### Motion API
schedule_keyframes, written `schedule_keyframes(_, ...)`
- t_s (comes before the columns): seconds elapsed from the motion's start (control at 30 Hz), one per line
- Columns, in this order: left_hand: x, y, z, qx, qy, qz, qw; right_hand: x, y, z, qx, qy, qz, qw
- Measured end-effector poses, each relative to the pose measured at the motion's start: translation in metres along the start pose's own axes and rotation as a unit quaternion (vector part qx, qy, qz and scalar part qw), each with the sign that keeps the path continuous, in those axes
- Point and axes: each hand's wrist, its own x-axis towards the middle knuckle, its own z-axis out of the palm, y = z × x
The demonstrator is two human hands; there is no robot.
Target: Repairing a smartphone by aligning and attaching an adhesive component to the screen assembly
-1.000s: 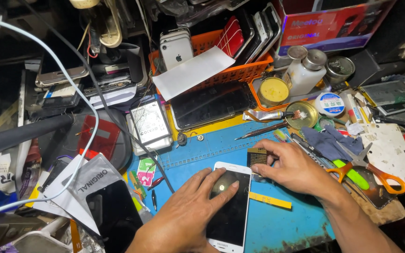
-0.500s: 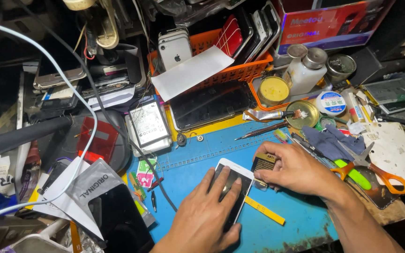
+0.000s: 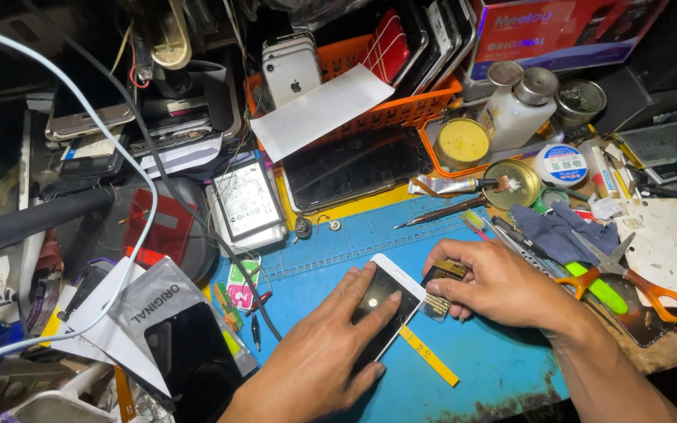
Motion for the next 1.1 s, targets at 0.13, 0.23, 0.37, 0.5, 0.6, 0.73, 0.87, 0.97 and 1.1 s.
schedule_keyframes(0.13,0.0,0.0,-0.001,-0.015,-0.011,-0.013,1.0,0.003,0.003,0.004,0.057,0.02,-0.008,0.998)
schedule_keyframes(0.23,0.0,0.001,-0.002,-0.031,-0.007,-0.01,0.999,0.004,0.004,0.005,0.056,0.01,-0.001,0.998)
schedule_keyframes(0.37,-0.001,0.0,0.0,-0.022,0.003,0.003,1.0,0.002,-0.002,0.006,0.051,0.026,0.001,0.998)
schedule_keyframes(0.5,-0.001,-0.001,0.002,-0.015,0.007,0.003,1.0,0.003,-0.003,0.007,0.028,0.032,-0.003,0.999)
schedule_keyframes(0.6,-0.002,-0.001,0.002,-0.011,0.002,0.0,1.0,0.0,-0.012,0.009,0.025,0.054,0.004,0.998)
schedule_keyframes(0.73,-0.002,0.0,0.0,-0.011,0.007,0.004,1.0,0.002,-0.007,0.008,0.025,0.04,-0.02,0.999)
schedule_keyframes(0.87,-0.001,0.0,0.0,-0.013,0.0,0.004,1.0,-0.001,-0.011,0.007,0.015,0.045,-0.005,0.999)
schedule_keyframes(0.97,-0.001,0.0,-0.003,-0.014,-0.005,0.003,1.0,0.0,-0.01,0.006,0.002,0.042,-0.009,0.999)
schedule_keyframes(1.1,-0.001,0.0,-0.003,-0.009,-0.003,0.007,1.0,0.005,-0.004,0.008,-0.075,0.064,-0.032,0.995)
